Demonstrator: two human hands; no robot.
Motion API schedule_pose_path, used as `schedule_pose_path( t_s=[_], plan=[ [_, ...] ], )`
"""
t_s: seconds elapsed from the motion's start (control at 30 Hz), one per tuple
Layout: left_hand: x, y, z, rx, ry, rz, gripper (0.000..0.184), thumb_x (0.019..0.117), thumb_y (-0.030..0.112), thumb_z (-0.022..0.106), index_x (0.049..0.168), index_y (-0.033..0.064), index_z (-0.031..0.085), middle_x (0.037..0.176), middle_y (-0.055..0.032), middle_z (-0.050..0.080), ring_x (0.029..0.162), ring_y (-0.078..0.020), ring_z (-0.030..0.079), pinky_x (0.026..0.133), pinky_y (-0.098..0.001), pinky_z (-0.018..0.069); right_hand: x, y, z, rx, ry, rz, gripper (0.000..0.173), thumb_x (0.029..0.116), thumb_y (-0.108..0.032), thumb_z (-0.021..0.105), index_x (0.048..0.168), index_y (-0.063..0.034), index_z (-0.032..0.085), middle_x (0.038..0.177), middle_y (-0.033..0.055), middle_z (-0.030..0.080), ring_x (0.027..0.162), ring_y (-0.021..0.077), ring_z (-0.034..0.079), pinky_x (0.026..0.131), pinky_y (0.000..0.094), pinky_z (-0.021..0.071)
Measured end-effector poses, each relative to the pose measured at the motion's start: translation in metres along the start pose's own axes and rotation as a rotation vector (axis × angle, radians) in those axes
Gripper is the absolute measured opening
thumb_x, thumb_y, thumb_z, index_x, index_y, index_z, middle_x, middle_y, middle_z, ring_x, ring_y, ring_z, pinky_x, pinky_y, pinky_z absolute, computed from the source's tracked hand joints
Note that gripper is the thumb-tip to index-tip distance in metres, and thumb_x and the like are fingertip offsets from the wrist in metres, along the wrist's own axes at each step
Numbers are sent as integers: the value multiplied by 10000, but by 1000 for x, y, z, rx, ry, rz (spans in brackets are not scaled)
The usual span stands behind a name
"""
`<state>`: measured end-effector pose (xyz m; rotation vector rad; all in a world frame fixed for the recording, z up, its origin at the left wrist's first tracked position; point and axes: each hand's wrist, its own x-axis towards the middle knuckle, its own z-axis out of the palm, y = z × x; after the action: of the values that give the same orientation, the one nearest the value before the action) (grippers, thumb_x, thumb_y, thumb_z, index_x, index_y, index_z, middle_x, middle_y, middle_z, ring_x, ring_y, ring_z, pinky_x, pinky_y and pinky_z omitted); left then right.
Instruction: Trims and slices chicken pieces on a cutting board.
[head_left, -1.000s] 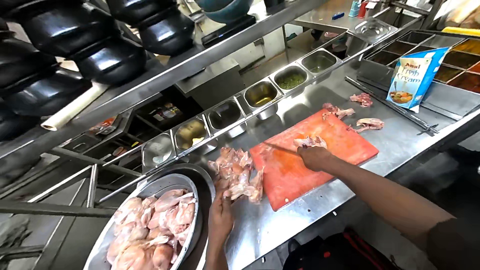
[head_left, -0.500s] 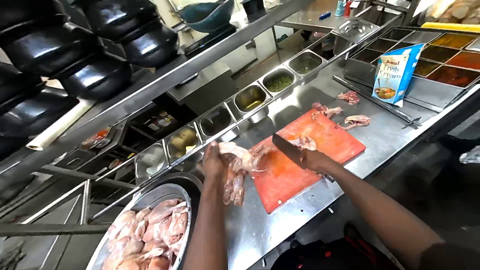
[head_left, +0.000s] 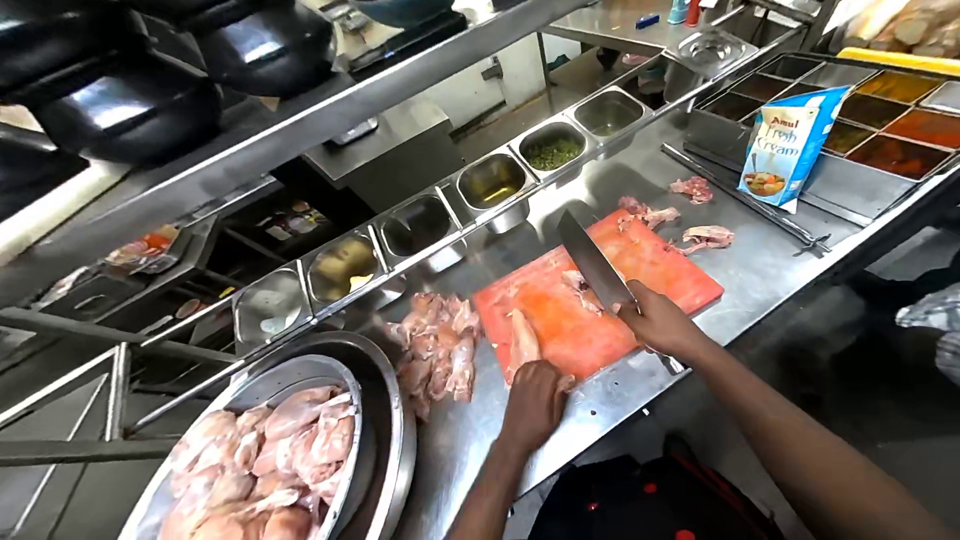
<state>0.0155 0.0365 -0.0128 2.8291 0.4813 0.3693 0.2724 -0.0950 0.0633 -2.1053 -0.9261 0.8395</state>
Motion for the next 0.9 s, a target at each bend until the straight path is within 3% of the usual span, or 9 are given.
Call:
schedule_pose_path(
  t_s=[0.07, 0.13, 0.2, 0.27, 0.43, 0.57, 0.73, 0.83, 0.9],
  plan=[
    [-25, 17, 25, 95, 249, -50, 307, 1038, 350, 505, 1057, 146, 733, 1122, -44, 743, 1154, -298, 660, 980, -565, 490, -7, 1, 9, -18, -31, -24, 292, 1080, -319, 526, 1268, -94, 539, 755, 122, 638, 557, 259, 642, 562, 476, 578],
    [-34, 33, 33, 72, 406, -225, 288, 1006, 367, 545, 1042, 170, 751, 1183, -72, 727, 1201, -374, 622, 975, -615, 473, -13, -2, 19, -56, -49, -57, 267, 1076, -305, 537, 1257, -109, 547, 722, 100, 627, 540, 238, 632, 544, 458, 572],
    [-36, 43, 36, -105, 482, -407, 295, 996, 327, 554, 1051, 105, 742, 1295, -197, 639, 1284, -441, 546, 1040, -613, 460, -17, -5, 27, -88, -67, -105, 243, 1070, -304, 543, 1238, -130, 567, 719, 90, 623, 564, 238, 629, 566, 462, 558],
    [-29, 43, 33, -255, 531, -516, 288, 1006, 224, 545, 1093, -6, 696, 1321, -256, 556, 1192, -355, 613, 962, -446, 573, -18, -5, 32, -92, -83, -129, 263, 1069, -311, 539, 1270, -147, 576, 722, 93, 635, 568, 239, 637, 567, 464, 565],
    [0, 18, 15, -428, 505, -615, 316, 1046, 125, 469, 1249, -101, 556, 1284, -244, 590, 1190, -320, 614, 1033, -451, 524, -20, -7, 34, -91, -80, -107, 302, 1072, -322, 544, 1320, -150, 560, 728, 99, 638, 564, 232, 637, 571, 454, 569],
    [30, -28, 10, -727, 509, -473, 303, 1091, 153, 418, 1299, -34, 535, 1210, -146, 661, 1088, -191, 664, 981, -400, 555, -25, -11, 31, -130, -53, -75, 322, 1074, -329, 532, 1345, -154, 537, 720, 92, 636, 577, 239, 649, 577, 461, 572],
    [36, -61, -15, -527, 509, -332, 309, 1066, 135, 419, 1273, -46, 559, 1262, -169, 650, 1157, -234, 649, 1022, -438, 536, -31, -14, 44, -273, 39, -198, 265, 1064, -283, 473, 1232, -93, 548, 735, 95, 632, 696, 299, 675, 673, 516, 557],
    [26, -63, -37, -502, 556, -313, 279, 1066, 150, 422, 1226, -30, 563, 1135, -122, 693, 936, -172, 723, 860, -397, 630, -27, -21, 52, -362, 16, -212, 256, 1068, -293, 440, 1186, -100, 560, 773, 98, 649, 744, 312, 694, 684, 514, 559],
    [24, -57, -49, -491, 495, -260, 263, 1059, 145, 428, 1221, -2, 573, 1143, -97, 701, 931, -159, 730, 850, -394, 642, -23, -28, 55, -398, -17, -204, 261, 1070, -300, 441, 1206, -112, 561, 788, 100, 660, 763, 315, 699, 696, 518, 558]
  ],
)
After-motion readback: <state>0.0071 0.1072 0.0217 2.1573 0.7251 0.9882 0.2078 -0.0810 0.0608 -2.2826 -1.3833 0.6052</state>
